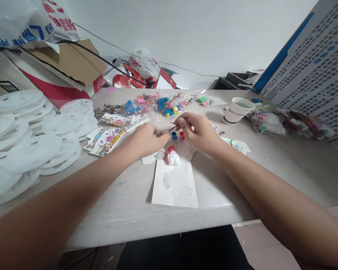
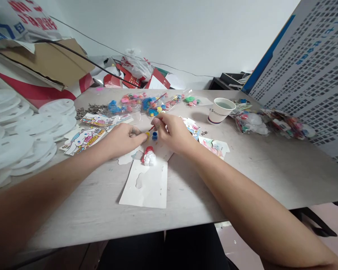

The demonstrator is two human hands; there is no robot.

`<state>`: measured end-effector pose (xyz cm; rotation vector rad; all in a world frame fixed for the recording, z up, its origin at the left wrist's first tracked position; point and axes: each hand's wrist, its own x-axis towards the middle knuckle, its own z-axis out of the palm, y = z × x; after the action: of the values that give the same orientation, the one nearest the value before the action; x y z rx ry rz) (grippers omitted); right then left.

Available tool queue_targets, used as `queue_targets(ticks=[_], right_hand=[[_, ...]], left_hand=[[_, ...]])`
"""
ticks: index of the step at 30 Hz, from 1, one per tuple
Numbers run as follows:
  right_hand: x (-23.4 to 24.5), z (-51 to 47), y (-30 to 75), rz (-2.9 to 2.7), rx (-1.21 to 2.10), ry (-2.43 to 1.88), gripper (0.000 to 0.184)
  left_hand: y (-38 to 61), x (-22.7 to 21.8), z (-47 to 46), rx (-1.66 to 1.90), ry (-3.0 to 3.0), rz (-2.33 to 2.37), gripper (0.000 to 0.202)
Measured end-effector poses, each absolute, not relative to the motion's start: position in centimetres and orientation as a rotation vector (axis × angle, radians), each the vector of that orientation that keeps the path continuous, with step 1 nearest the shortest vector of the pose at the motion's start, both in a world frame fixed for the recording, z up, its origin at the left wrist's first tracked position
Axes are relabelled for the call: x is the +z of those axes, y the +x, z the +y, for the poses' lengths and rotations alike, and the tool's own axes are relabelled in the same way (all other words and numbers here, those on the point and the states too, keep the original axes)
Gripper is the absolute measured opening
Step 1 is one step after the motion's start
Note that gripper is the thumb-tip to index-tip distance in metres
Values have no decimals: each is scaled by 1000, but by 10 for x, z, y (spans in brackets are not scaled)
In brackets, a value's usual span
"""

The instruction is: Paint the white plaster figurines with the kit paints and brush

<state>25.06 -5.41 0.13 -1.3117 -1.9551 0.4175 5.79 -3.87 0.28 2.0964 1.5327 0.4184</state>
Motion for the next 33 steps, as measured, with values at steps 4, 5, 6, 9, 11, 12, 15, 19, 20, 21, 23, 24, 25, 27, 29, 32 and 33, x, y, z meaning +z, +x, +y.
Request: queue_targets(ticks=[4, 5, 6, 9, 11, 12, 15, 19, 20, 21, 23, 24, 25, 27, 29, 32, 33], right_hand=[[4, -55, 251, -1934, 393, -1298, 30], [4, -56, 251, -1940, 401, -1287, 31], [5, -57, 252, -1951, 413, -1275, 32], [6, -62, 256, -2036, 444, -1225, 29], [7, -65, 259, -2094, 413, -1171, 25], [7, -67, 260, -2109, 387, -1144, 23], [5, -69, 261, -2120, 322, -1087, 20], [2, -67, 259, -2194, 251, -1050, 20], [1, -66, 259, -2207, 234, -1046, 21], [1, -65, 258, -2215, 220, -1041, 21], [0, -64, 258, -2227, 208, -1039, 22], [0, -63, 258, -2232, 208, -1042, 22], [0, -63, 258, -2235, 210, -1046, 23], [0, -62, 257, -2230, 216, -1057, 23], [0, -62, 255, -2212, 230, -1073, 23], [-1, -62, 253, -2172, 297, -1117, 22], [-1, -62, 252, -2151, 328, -1140, 22]], left_hand=[[59, 0, -37, 422, 2086, 1522, 37], [59, 0, -38, 415, 2077, 1498, 35], [59, 1, -38, 409, 2067, 1476, 33], [58, 2, -42, 400, 2044, 1445, 24], [57, 3, -44, 412, 2046, 1448, 22], [57, 3, -44, 421, 2045, 1454, 22], [56, 1, -44, 452, 2026, 1458, 23], [56, -1, -42, 481, 2025, 1453, 24], [57, -1, -42, 482, 2034, 1456, 23], [57, -1, -42, 483, 2043, 1463, 23], [57, 0, -42, 487, 2056, 1467, 21], [58, 1, -43, 491, 2060, 1463, 21], [58, 1, -43, 494, 2060, 1455, 20], [58, 2, -43, 495, 2064, 1438, 19], [57, 2, -43, 485, 2067, 1436, 18], [57, 1, -42, 475, 2065, 1448, 18], [57, 1, -42, 475, 2065, 1451, 18]])
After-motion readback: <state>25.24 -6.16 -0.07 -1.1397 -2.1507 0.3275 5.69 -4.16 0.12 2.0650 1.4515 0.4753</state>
